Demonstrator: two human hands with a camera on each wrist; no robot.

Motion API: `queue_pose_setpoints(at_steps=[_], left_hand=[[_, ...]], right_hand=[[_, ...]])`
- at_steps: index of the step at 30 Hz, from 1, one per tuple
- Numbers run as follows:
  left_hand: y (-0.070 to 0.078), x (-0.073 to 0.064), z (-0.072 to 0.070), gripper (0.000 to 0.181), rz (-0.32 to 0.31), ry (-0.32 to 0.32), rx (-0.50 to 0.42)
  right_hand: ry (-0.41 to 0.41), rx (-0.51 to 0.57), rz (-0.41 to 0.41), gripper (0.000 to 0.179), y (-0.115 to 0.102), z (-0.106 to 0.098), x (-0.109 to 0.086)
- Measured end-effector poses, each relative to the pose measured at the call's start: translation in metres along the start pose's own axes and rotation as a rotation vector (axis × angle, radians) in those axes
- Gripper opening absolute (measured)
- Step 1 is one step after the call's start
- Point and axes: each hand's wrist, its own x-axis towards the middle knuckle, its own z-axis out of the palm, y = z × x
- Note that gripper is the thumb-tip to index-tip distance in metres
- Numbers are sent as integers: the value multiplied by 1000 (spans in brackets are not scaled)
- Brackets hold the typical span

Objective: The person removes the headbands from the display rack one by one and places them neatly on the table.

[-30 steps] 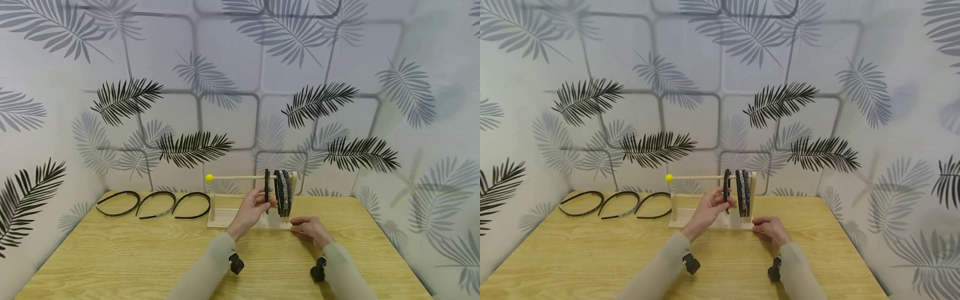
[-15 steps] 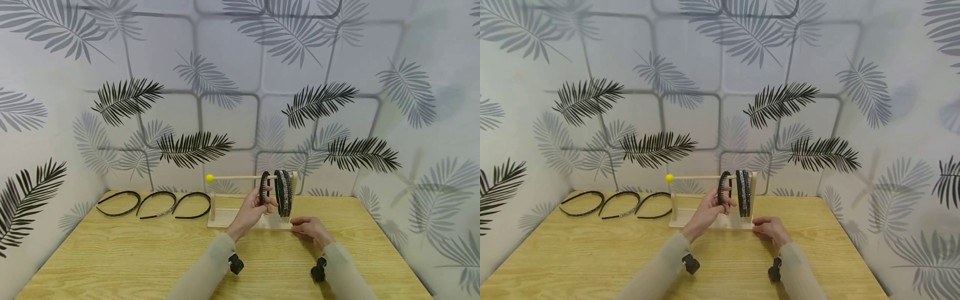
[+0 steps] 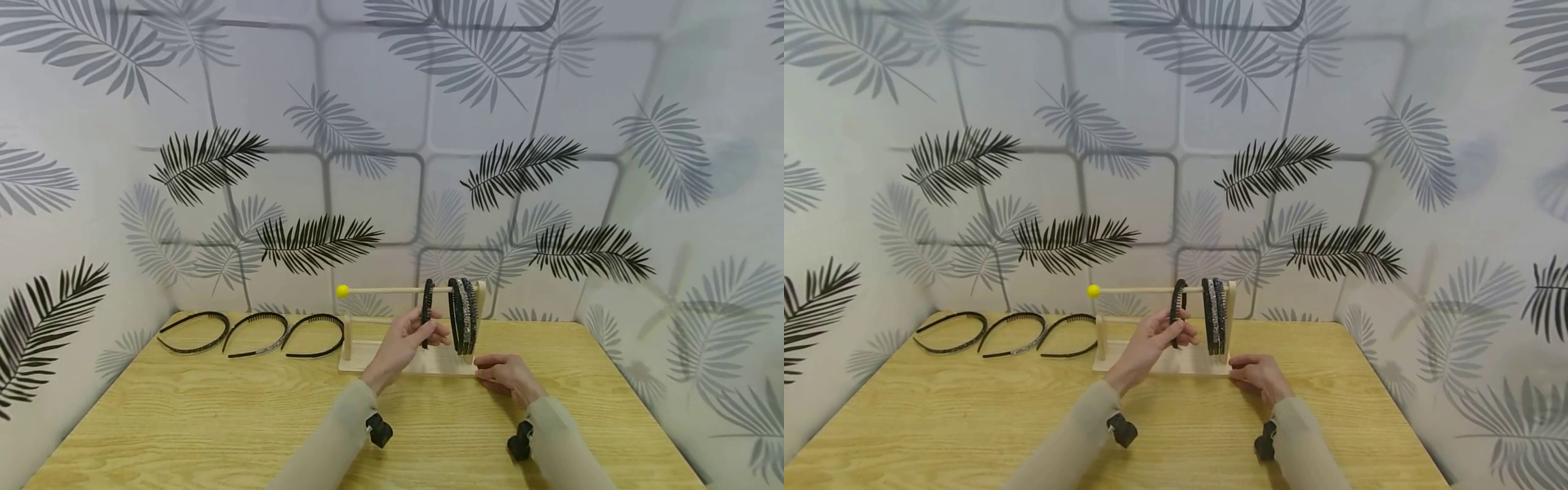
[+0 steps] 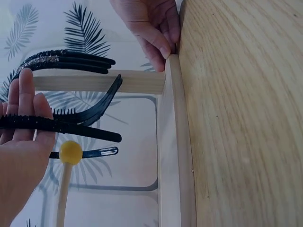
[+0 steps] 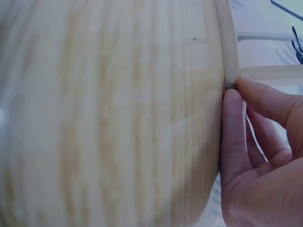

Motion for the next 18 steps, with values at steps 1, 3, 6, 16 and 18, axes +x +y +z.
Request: queue_pose_setpoints(at_steps=[1,3,6,16,18], left_hand=[[0,-1,-2,26,0,3,4],[1,-2,-5,25,-4,6,-1],[3,-3,-10,23,-4,4,-8],[6,-8,-34,24,-20,-9,-31],[9,-9,-39,25,-21,-15,-27]], right_hand=[[-3,-2,-1,36,0,0,0],[-4,-3,-1,37,0,0,0],[-8,-8,-2,37,0,0,0],[-6,-15,3,36,0,0,-2],[-7,-18,-1,36,-1,0,-1]])
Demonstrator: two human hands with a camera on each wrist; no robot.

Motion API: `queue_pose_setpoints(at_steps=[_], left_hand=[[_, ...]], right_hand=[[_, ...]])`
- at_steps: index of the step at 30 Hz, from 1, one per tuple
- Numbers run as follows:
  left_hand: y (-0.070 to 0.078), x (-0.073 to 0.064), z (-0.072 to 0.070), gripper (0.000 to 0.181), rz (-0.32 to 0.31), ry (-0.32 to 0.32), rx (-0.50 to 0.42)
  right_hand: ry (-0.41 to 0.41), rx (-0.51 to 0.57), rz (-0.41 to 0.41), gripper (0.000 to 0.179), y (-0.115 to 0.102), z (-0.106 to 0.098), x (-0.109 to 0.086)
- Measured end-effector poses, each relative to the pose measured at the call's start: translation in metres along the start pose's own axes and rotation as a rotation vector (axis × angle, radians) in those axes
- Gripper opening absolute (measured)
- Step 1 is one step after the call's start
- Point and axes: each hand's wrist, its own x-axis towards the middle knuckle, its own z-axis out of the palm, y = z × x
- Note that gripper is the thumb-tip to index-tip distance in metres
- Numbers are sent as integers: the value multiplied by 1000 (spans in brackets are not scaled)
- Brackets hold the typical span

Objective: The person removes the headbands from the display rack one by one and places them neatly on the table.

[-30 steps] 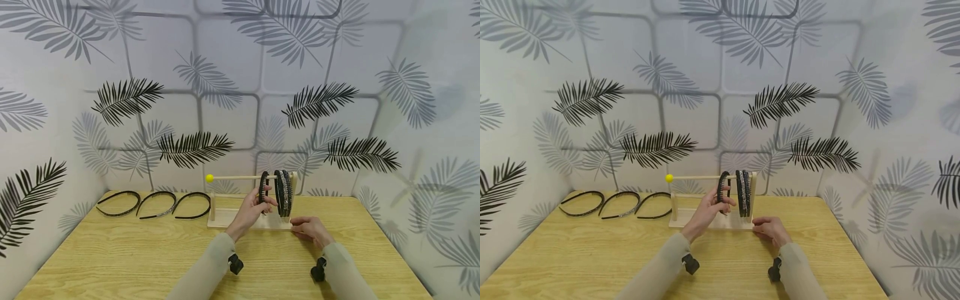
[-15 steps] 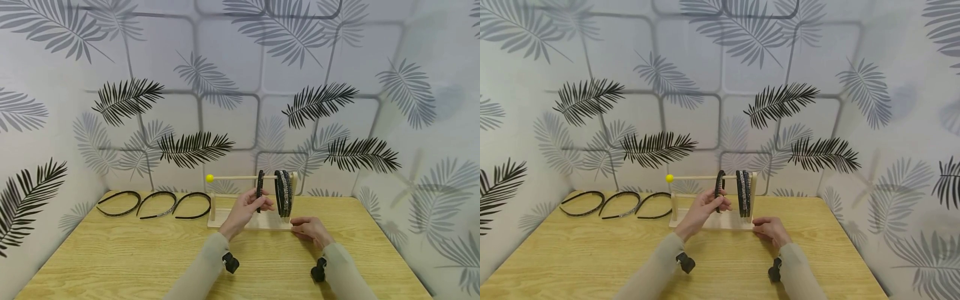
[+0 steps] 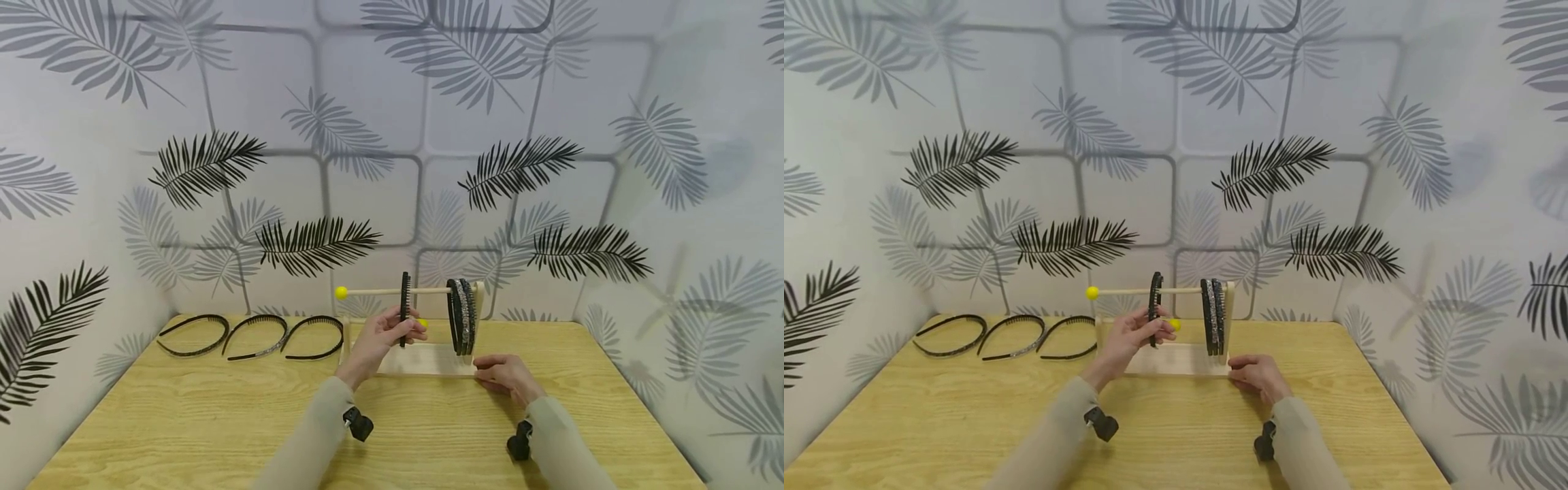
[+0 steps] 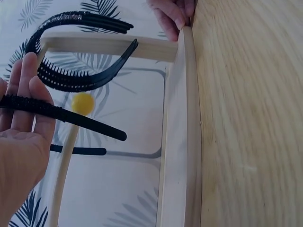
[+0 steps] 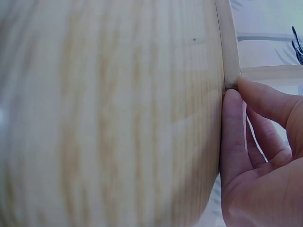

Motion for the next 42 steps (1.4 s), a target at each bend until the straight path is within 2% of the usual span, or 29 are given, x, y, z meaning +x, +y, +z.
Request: queue_pose_setpoints(at_steps=[11,17,23,30,42], left_hand=[[5,-13,-36,29,-7,46,-12],[7,-18,-56,33,-20,33,16],[13,-24,-65,31,-25,46,33],[16,-28,-77,28,-25,41,-9],[27,-37,-98,27,-41,49,-6]], right_hand=[[0,27,6,37,0,-1,3],[-3,26,8,38,0,-3,4],[6,17,4,37,1,-1,3],[1,21,-2,36,1,0,1],[5,24,-1,36,2,1,1]])
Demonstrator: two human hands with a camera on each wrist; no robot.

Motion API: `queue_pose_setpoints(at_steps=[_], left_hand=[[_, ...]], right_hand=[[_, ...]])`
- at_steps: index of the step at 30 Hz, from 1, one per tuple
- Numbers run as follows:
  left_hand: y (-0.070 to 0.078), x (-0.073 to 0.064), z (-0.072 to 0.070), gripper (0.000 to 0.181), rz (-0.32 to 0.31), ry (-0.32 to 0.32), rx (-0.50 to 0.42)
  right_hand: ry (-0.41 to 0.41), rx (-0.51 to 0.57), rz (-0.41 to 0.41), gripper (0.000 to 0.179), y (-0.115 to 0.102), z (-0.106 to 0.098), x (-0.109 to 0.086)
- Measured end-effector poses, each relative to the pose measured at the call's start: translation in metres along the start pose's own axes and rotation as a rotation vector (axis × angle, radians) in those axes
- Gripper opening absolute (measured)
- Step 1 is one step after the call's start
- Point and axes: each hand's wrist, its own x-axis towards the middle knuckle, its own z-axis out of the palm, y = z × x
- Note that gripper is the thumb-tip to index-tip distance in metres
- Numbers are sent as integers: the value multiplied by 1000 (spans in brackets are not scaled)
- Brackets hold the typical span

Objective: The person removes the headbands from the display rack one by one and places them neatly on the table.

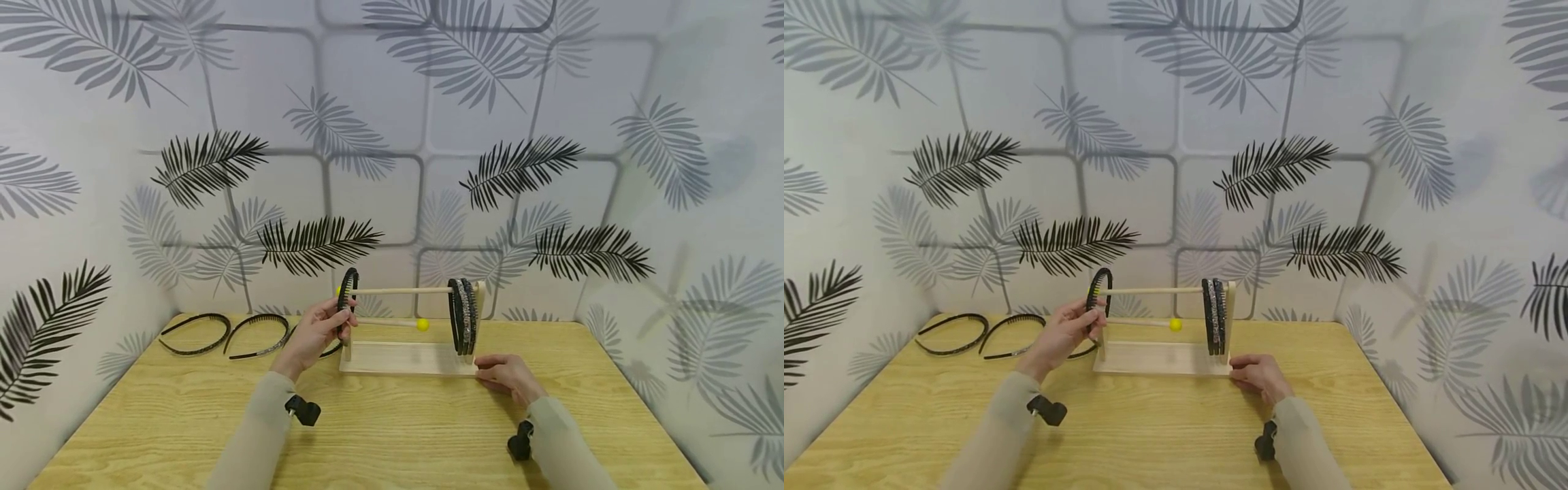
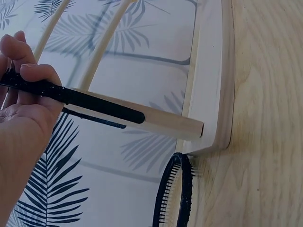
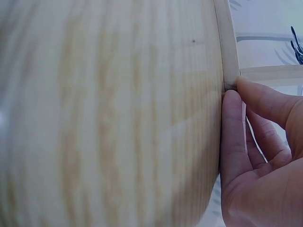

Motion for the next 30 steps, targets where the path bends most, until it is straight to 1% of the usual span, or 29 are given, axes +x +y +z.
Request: queue_pose_setpoints(at_steps=[5,11,16,21,24,26,30], left_hand=[[0,-3,-7,27,7,-4,22],[1,-6,-10,32,35,23,49],[0,-10,-15,39,26,52,110],[0,-18,-23,36,21,90,181],[0,-22,-28,32,5,111,191],[-1,-25,-31,33,1,115,201],[-2,-30,-37,34,-2,146,206]], right_hand=[[12,10,0,34,2,0,1],[14,9,12,35,2,0,2],[14,2,10,36,1,0,1],[6,2,2,36,1,0,0],[7,2,-1,36,0,0,0],[6,-1,-4,37,0,-1,1],[5,-10,-4,36,0,0,1]])
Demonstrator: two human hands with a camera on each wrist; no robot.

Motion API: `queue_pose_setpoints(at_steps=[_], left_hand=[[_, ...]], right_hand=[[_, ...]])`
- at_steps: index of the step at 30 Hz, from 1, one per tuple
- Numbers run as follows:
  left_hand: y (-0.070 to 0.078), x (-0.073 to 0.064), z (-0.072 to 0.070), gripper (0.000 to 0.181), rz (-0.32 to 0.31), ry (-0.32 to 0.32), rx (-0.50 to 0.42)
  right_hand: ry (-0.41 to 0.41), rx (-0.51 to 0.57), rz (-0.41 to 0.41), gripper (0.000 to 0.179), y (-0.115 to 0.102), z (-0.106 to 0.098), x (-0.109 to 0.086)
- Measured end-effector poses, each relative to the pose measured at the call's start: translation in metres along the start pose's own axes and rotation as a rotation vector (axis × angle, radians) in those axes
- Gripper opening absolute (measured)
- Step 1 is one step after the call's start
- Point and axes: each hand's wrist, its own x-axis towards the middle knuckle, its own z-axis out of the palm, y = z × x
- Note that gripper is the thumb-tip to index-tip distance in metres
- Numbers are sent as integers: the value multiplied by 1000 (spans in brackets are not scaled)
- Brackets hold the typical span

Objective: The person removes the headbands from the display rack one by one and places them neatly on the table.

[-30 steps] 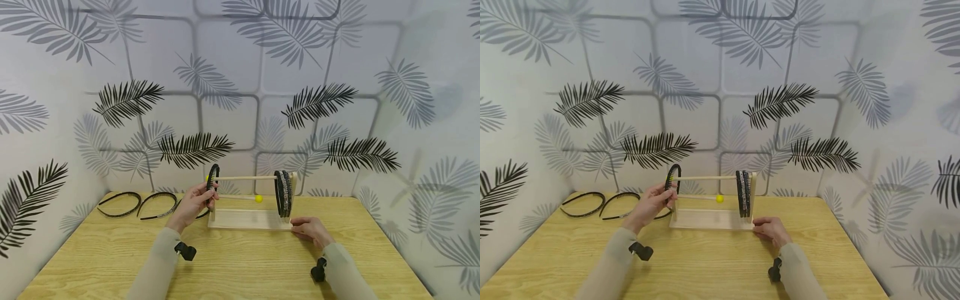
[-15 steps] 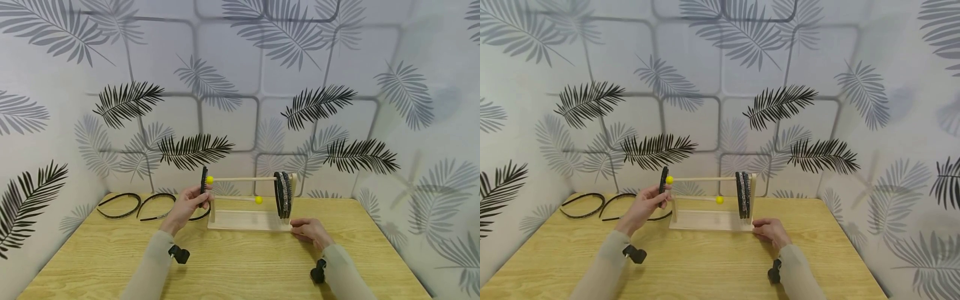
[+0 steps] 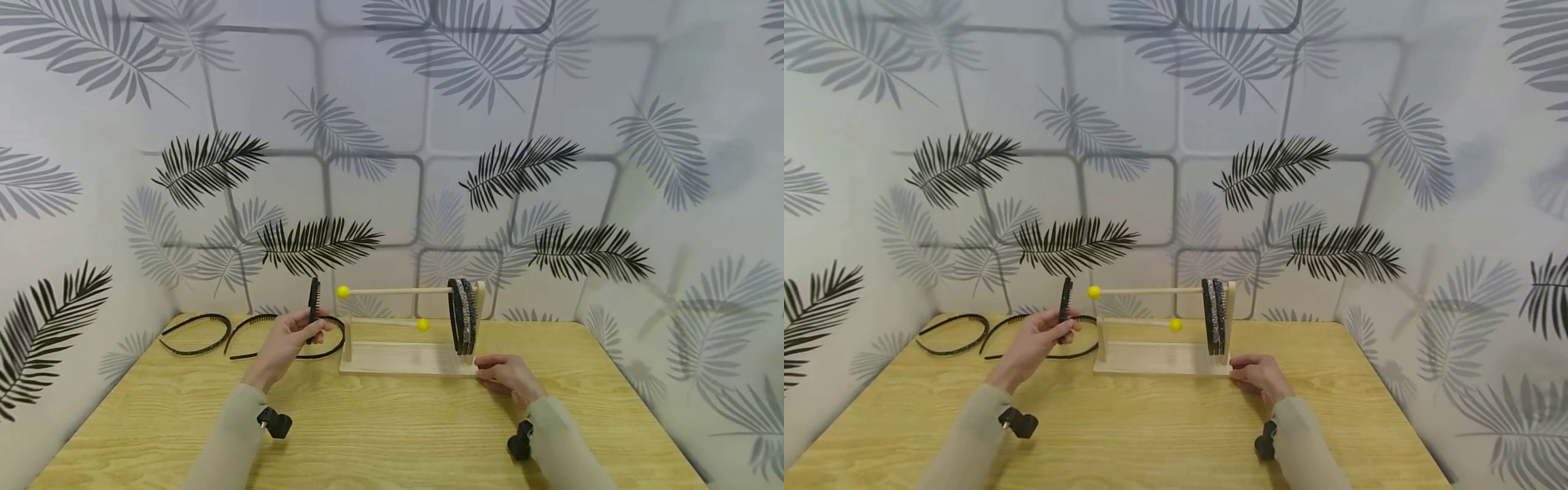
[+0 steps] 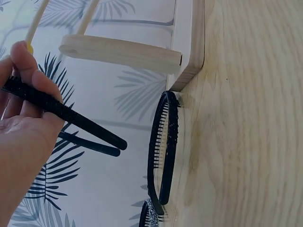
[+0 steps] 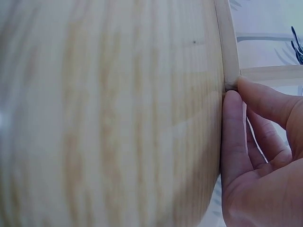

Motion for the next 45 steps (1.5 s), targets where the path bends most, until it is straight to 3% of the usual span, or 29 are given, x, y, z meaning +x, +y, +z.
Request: queue_pose_setpoints(at_steps=[10,21,32,39,45], left_hand=[[1,-12,-21,39,-36,35,-8],[0,-31,-50,52,-93,-45,23],[-1,-52,-82,56,-154,-104,156],[1,-67,-97,62,-209,-99,202],[-2,-77,-108,56,-190,-94,262]], right_hand=[[-6,9,12,37,-1,1,0],[-14,20,13,37,-3,-1,1],[3,5,25,35,1,-1,2],[-3,-14,18,36,1,-1,1],[-6,-30,2,39,0,-1,0]])
